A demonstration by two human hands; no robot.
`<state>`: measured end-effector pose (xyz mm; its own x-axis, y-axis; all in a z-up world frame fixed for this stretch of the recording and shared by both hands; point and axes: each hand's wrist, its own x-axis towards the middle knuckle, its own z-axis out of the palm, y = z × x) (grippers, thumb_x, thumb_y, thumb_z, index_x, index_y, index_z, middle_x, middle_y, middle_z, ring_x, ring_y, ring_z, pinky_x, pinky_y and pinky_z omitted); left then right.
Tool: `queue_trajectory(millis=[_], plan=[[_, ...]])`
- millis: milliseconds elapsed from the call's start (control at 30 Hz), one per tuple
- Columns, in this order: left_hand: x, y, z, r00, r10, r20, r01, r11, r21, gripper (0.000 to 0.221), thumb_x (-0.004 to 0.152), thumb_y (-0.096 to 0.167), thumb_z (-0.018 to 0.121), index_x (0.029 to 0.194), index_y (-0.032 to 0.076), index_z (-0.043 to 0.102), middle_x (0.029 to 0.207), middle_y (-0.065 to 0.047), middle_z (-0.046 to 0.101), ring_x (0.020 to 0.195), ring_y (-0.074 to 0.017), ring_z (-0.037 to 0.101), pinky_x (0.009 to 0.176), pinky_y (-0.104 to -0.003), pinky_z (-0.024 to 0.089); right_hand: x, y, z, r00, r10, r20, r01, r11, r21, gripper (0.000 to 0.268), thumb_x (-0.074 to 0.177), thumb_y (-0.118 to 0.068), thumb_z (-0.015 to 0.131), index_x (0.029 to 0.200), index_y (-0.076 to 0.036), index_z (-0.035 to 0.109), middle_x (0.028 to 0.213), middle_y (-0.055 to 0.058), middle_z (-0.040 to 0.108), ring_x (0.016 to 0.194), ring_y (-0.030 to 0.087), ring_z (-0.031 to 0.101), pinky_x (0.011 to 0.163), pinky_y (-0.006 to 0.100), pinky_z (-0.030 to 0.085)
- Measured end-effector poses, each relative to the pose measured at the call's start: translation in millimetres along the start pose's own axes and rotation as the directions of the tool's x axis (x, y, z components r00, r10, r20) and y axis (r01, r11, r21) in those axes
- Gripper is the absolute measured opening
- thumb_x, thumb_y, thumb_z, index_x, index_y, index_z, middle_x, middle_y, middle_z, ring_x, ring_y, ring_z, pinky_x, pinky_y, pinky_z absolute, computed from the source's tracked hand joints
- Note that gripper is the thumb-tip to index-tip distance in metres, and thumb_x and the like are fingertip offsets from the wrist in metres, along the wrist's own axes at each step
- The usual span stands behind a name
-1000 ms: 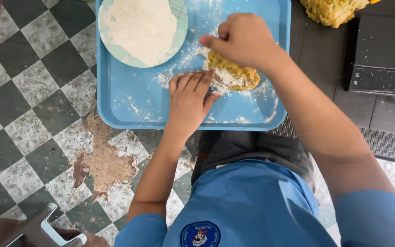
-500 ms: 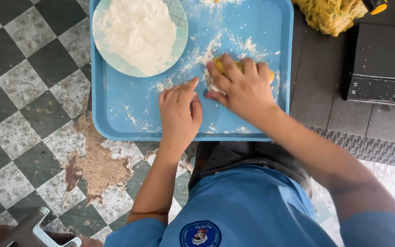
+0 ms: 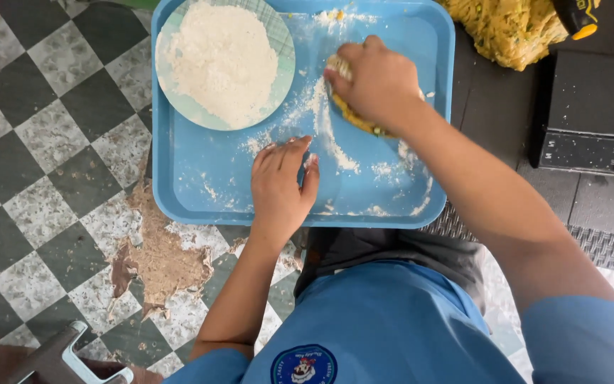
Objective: Portioning dough using a scraper and scale, then kneading and shaping individual pieces on a tray with flour.
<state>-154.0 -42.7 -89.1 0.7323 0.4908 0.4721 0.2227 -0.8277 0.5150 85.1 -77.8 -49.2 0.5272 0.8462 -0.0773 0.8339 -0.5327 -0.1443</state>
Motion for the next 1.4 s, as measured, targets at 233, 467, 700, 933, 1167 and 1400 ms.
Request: queue_trajectory(millis=[233,467,700,933,1167,1400], plan=[[-1.4,-0.6,1.8,1.0,-0.023,0.013,0.024,1.0,-0.012,0.023,0.102,0.016,0.067,0.124,0.008,0.072,0.115,-0.008,0.079,0.105,-0.0256,0.075,0.108,-0.046,0.047,-20.9,24.2,-29.9,0.881,-0.174,-0.44,0.418,0.723,0.55,0.036,0.122,-0.023,0.051,0.155,-0.01,0.042,0.146,0.019,0.051,0.121,0.039,0.056,0.09,0.048,0.048],[1.6,0.1,2.5,0.997,-0.072,-0.039,0.071,0.997,-0.023,0.02,0.105,0.019,0.065,0.117,0.007,0.075,0.108,-0.007,0.081,0.092,-0.0219,0.075,0.107,-0.043,0.046,-90.1,26.0,2.6,0.744,-0.458,-0.487,0.609,0.765,0.21,0.03,0.104,-0.008,0.08,0.119,-0.002,0.055,0.15,0.03,0.04,0.14,0.056,0.052,0.119,0.076,0.038],[2.7,3.9,0.3,0.996,-0.088,-0.027,0.087,0.996,-0.018,0.021,0.107,0.02,0.063,0.118,0.006,0.075,0.102,-0.004,0.081,0.078,-0.0182,0.072,0.11,-0.044,0.045,-79.9,17.4,-12.4,0.804,-0.365,-0.47,0.506,0.835,0.218,0.048,0.109,-0.044,0.067,0.135,-0.005,0.054,0.143,0.023,0.04,0.127,0.045,0.051,0.102,0.057,0.046],[7.9,5.4,3.8,0.988,-0.14,-0.059,0.138,0.989,-0.043,0.023,0.109,0.014,0.055,0.12,0.004,0.073,0.085,-0.003,0.076,0.064,-0.0191,0.063,0.119,-0.047,0.044,-22.6,-30.0,13.5,0.958,-0.271,-0.097,0.256,0.956,-0.145,0.071,0.1,-0.074,0.055,0.138,-0.014,0.063,0.135,0.021,0.056,0.113,0.045,0.052,0.089,0.056,0.049],[3.3,1.3,1.9,0.988,-0.125,-0.09,0.119,0.99,-0.073,0.018,0.107,0.005,0.057,0.119,0.002,0.07,0.077,-0.003,0.072,0.053,-0.0194,0.052,0.12,-0.05,0.047,-43.3,-16.8,16.0,0.902,-0.399,-0.166,0.353,0.902,-0.25,0.043,0.107,-0.061,0.055,0.12,-0.024,0.073,0.118,0.009,0.069,0.095,0.032,0.068,0.067,0.04,0.062],[2.8,2.2,0.1,0.981,-0.192,-0.031,0.187,0.974,-0.125,0.021,0.106,0.008,0.056,0.119,0.001,0.071,0.059,-0.002,0.058,0.042,-0.0188,0.038,0.121,-0.048,0.048,20.5,11.4,23.3,0.973,-0.17,-0.156,0.132,0.965,-0.227,0.047,0.113,-0.06,0.059,0.12,-0.017,0.077,0.11,0.009,0.066,0.092,0.031,0.061,0.073,0.044,0.056]])
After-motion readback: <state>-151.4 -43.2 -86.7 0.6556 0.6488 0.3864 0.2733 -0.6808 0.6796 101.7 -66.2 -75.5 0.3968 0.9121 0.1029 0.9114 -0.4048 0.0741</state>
